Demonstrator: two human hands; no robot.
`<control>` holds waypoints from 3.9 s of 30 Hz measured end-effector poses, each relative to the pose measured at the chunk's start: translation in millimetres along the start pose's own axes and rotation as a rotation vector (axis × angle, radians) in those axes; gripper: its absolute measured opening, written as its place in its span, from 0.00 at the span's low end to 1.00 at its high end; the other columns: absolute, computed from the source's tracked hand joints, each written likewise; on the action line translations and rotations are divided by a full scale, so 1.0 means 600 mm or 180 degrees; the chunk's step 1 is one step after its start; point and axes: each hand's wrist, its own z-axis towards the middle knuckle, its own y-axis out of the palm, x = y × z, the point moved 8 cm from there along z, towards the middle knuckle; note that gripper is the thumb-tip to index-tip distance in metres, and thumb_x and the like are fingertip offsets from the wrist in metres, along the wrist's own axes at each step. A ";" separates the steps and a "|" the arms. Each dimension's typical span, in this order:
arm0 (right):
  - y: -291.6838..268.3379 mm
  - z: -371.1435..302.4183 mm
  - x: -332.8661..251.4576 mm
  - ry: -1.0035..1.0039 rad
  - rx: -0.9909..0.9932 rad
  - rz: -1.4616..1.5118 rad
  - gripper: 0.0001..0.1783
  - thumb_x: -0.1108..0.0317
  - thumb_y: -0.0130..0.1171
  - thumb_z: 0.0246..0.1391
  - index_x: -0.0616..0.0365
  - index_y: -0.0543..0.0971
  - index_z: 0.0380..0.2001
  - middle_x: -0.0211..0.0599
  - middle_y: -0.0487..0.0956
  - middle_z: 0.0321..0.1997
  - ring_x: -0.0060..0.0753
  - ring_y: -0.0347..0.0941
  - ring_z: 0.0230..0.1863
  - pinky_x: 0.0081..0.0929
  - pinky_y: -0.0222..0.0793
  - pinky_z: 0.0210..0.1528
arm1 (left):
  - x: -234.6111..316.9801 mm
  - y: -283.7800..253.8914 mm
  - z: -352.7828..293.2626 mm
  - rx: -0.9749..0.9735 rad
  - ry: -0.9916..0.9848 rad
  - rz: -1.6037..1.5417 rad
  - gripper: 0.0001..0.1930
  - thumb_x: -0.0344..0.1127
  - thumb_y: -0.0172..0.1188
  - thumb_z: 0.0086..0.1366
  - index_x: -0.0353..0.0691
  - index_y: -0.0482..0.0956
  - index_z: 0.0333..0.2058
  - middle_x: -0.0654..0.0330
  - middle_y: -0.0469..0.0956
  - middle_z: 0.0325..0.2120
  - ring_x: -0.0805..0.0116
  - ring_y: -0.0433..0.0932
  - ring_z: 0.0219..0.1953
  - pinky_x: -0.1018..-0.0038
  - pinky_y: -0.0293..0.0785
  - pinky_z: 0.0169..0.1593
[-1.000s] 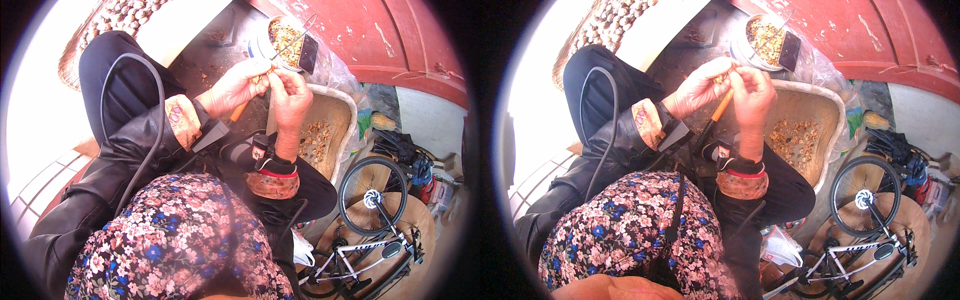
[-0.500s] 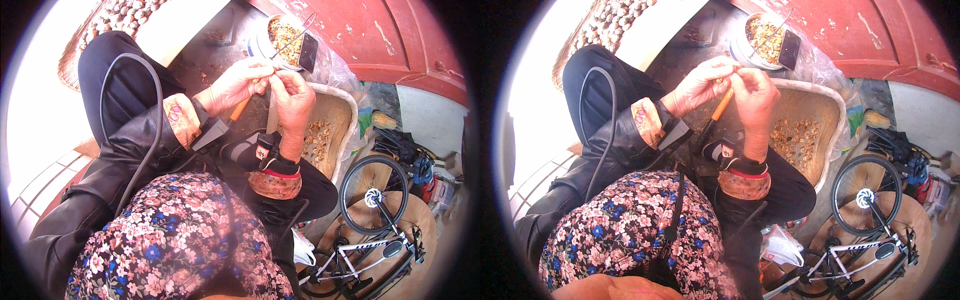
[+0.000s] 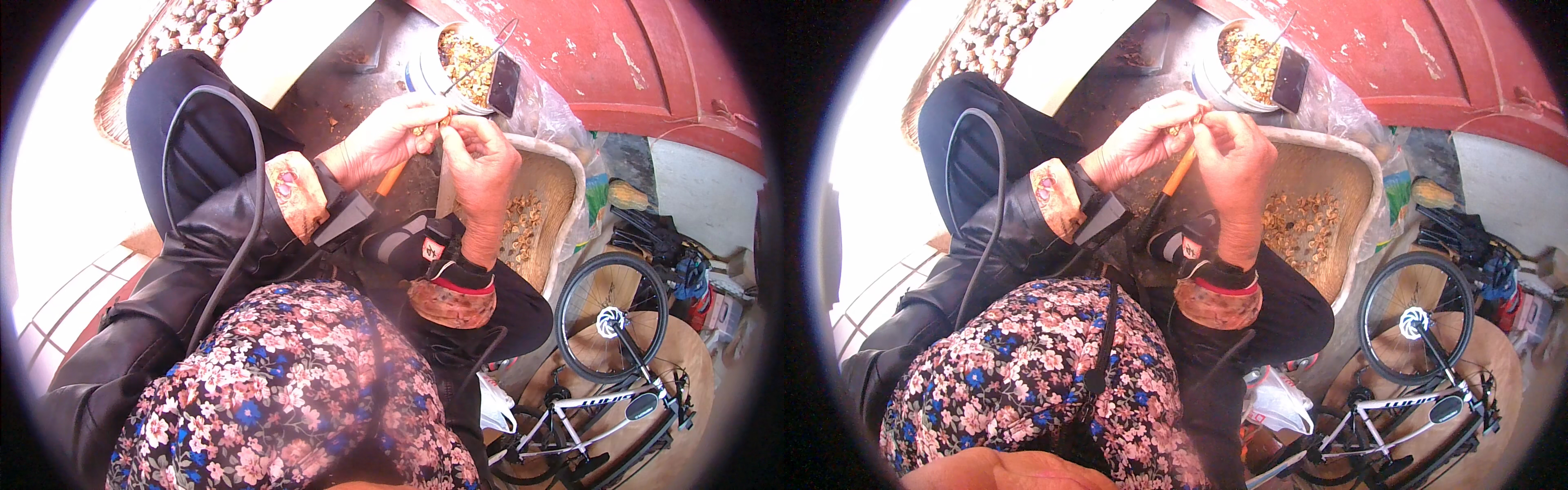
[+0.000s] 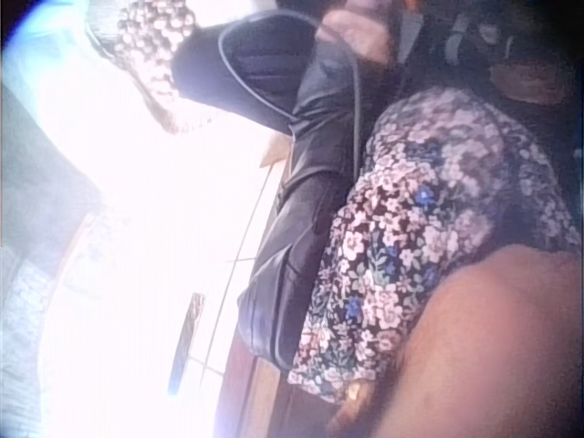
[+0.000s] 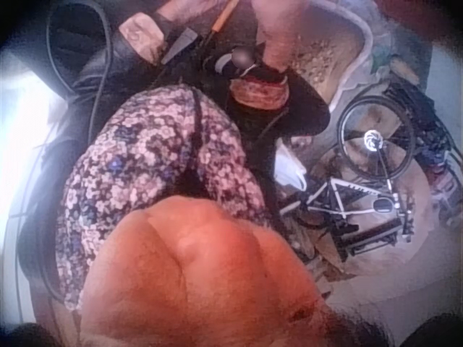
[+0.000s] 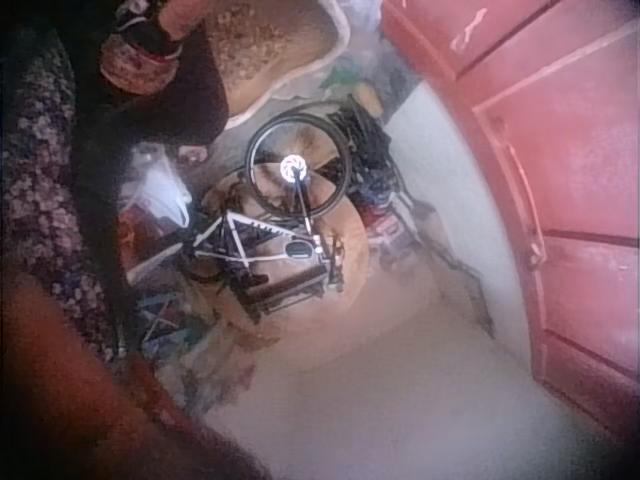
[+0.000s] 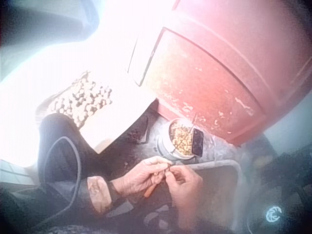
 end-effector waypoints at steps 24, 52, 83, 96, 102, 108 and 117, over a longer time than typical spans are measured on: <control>0.011 0.001 0.010 0.0051 -0.0138 0.0238 0.07 0.75 0.61 0.39 0.61 0.76 0.27 0.34 0.78 0.25 0.22 0.75 0.26 0.19 0.69 0.28 | -0.010 -0.008 0.004 -0.0048 -0.0138 -0.0647 0.09 0.32 0.54 0.61 0.34 0.71 0.37 0.62 0.74 0.31 0.78 0.74 0.33 0.85 0.75 0.34; 0.062 0.059 0.126 0.1006 -0.1284 0.1831 0.14 0.72 0.57 0.50 0.61 0.75 0.41 0.31 0.77 0.30 0.17 0.70 0.26 0.15 0.67 0.28 | -0.017 -0.046 -0.003 0.0877 -0.0150 -0.0571 0.11 0.36 0.48 0.64 0.33 0.72 0.35 0.62 0.75 0.25 0.76 0.72 0.24 0.79 0.72 0.31; -0.013 -0.006 0.042 0.0187 -0.0066 0.0996 0.14 0.77 0.61 0.41 0.60 0.77 0.36 0.31 0.75 0.32 0.19 0.73 0.30 0.17 0.68 0.33 | -0.041 -0.001 0.011 -0.0195 -0.0587 -0.1153 0.12 0.30 0.51 0.63 0.27 0.69 0.41 0.53 0.74 0.37 0.68 0.77 0.35 0.80 0.79 0.36; -0.004 -0.004 0.039 0.0188 -0.0088 0.0843 0.12 0.77 0.58 0.43 0.60 0.77 0.36 0.31 0.76 0.30 0.20 0.73 0.30 0.18 0.69 0.35 | -0.049 -0.013 0.010 0.0079 -0.0682 -0.1454 0.11 0.30 0.50 0.63 0.26 0.68 0.40 0.50 0.74 0.35 0.64 0.78 0.35 0.78 0.81 0.34; -0.001 -0.004 0.042 0.0186 -0.0185 0.0783 0.12 0.77 0.58 0.44 0.60 0.77 0.36 0.30 0.75 0.31 0.19 0.72 0.32 0.18 0.69 0.37 | -0.051 -0.014 0.011 0.0133 -0.0655 -0.1384 0.10 0.29 0.50 0.63 0.27 0.69 0.39 0.51 0.74 0.34 0.65 0.78 0.34 0.79 0.81 0.34; 0.002 -0.005 0.046 0.0292 -0.0178 0.1188 0.09 0.76 0.57 0.46 0.60 0.77 0.34 0.29 0.76 0.32 0.18 0.73 0.33 0.18 0.69 0.37 | -0.052 -0.017 0.014 0.0113 -0.0682 -0.1374 0.10 0.30 0.50 0.63 0.27 0.69 0.38 0.52 0.74 0.33 0.65 0.78 0.33 0.78 0.80 0.33; -0.018 -0.006 0.042 -0.0012 -0.0029 0.0481 0.10 0.76 0.58 0.45 0.61 0.77 0.34 0.31 0.76 0.30 0.20 0.73 0.31 0.19 0.69 0.34 | -0.055 -0.030 0.016 0.0122 -0.0676 -0.1230 0.15 0.35 0.47 0.65 0.25 0.68 0.41 0.49 0.74 0.35 0.59 0.77 0.37 0.73 0.79 0.37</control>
